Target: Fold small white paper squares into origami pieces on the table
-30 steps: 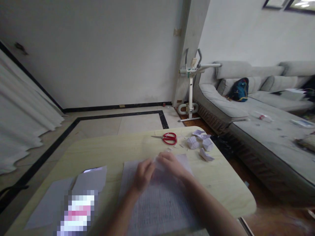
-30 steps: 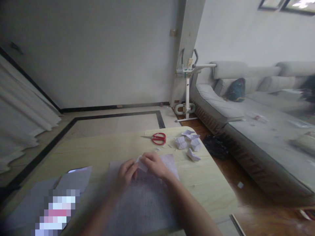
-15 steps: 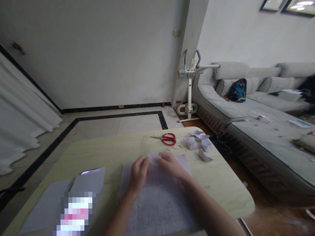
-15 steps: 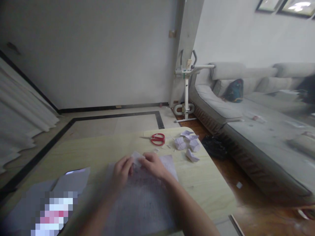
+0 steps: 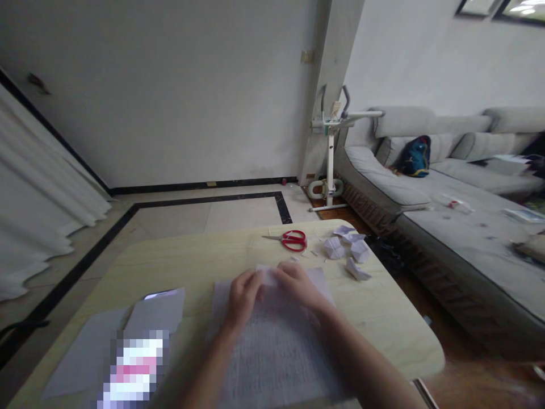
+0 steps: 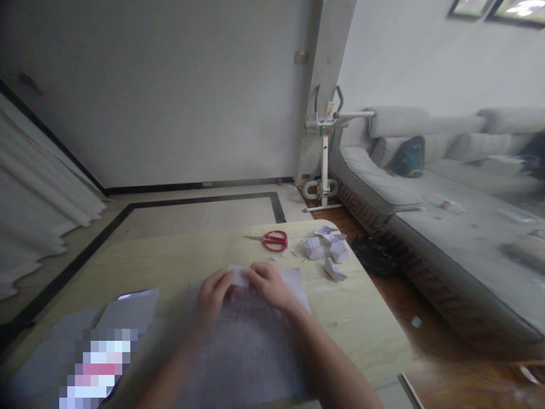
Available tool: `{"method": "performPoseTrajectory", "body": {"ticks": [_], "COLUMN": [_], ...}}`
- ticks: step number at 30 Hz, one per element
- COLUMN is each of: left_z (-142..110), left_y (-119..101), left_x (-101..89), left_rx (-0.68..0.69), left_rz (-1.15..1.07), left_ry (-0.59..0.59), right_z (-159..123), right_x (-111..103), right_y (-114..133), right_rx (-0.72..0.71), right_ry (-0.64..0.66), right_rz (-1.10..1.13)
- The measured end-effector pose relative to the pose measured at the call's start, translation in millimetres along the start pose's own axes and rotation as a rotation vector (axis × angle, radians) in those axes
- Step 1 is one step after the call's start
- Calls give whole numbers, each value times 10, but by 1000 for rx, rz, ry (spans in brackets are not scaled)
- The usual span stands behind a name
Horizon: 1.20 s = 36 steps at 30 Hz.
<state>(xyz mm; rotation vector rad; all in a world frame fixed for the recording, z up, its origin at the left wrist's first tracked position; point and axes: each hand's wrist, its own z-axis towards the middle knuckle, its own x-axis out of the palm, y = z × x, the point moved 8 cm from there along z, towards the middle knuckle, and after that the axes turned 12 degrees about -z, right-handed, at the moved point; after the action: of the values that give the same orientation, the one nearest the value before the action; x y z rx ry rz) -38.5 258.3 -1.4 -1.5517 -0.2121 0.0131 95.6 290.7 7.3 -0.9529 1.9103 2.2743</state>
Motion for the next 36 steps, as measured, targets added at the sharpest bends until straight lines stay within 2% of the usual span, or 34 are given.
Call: {"method": "performPoseTrajectory", "body": {"ticks": [4, 10, 14, 21, 29, 33, 36], "left_z": [5, 7, -14, 13, 33, 32, 4], "left_y": [17, 8, 4, 111, -48, 46, 85], "left_x": [-12, -32, 4, -30, -25, 30, 92], "left_rx": [-25, -38, -52, -84, 51, 24, 24], "left_rz": [-4, -29, -36, -90, 20, 57, 78], "left_ry": [-10, -43, -11, -46, -14, 40, 94], "right_z": [-5, 17, 13, 14, 11, 11, 15], "right_x": [18, -54, -70, -90, -78, -142, -161], "right_y": [-9, -55, -29, -7, 15, -10, -16], "right_rx": [23, 31, 5, -18, -38, -23, -26], "right_ry": [18, -75, -78, -135, -135, -260, -295], "right_rz": [14, 20, 26, 50, -49, -27, -8]}}
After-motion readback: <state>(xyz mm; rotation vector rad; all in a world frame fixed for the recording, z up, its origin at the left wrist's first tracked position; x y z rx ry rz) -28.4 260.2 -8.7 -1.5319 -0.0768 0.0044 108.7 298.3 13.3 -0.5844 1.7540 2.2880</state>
